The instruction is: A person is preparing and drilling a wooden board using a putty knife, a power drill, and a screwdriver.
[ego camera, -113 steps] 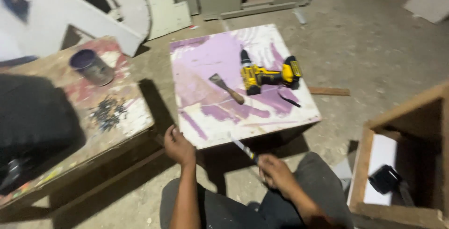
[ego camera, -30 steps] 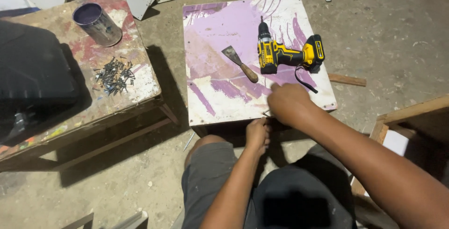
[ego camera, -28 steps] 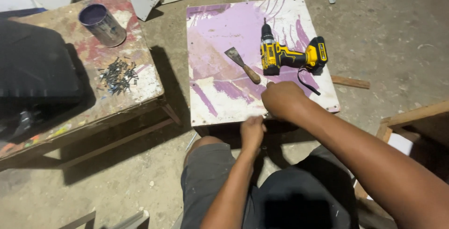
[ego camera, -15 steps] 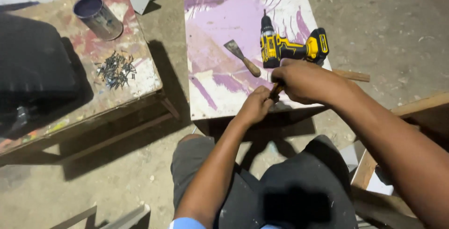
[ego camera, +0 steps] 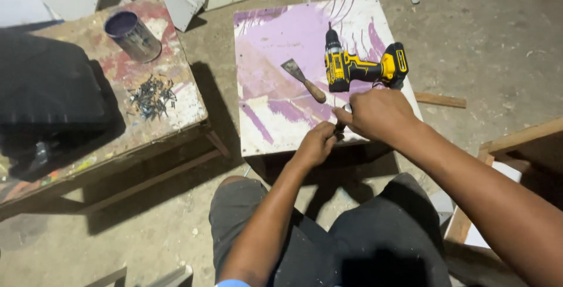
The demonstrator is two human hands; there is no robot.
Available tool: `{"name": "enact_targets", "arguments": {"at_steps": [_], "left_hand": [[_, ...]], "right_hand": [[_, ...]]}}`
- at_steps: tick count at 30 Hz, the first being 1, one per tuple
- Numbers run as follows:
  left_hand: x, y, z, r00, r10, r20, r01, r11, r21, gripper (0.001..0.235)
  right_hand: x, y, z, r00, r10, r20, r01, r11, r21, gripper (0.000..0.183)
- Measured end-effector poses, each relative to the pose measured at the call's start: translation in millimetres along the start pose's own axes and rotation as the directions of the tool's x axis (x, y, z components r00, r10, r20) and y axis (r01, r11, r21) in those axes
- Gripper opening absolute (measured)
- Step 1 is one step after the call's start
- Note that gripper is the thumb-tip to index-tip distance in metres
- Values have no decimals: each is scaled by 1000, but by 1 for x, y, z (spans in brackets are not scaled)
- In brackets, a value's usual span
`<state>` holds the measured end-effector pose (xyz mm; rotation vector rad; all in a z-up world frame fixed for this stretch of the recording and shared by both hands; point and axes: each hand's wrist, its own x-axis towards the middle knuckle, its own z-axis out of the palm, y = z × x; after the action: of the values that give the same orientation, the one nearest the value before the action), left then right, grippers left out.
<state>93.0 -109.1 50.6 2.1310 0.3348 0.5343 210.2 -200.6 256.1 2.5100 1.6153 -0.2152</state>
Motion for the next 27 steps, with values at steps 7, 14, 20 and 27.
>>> {"name": "enact_targets", "arguments": {"at_steps": [7,14,20,27], "left_hand": [[6,0,-5,999,14,45,-14,1000,-11,14],[7,-4,-2,997,-13,77,12,1000,18,11],[3,8,-7,995,-83,63,83,997,-2,17],[4,12,-10,992,-94,80,97,994,-41,21]], "right_hand": [[13,13,20,974,-202,-104,208,977,55,23],[11,17,16,984,-164,-77,169,984,63,44],[5,5,7,996,-8,-88,7,1000,-8,63],[3,4,11,994,-13,-110,14,1000,6,55]]}}
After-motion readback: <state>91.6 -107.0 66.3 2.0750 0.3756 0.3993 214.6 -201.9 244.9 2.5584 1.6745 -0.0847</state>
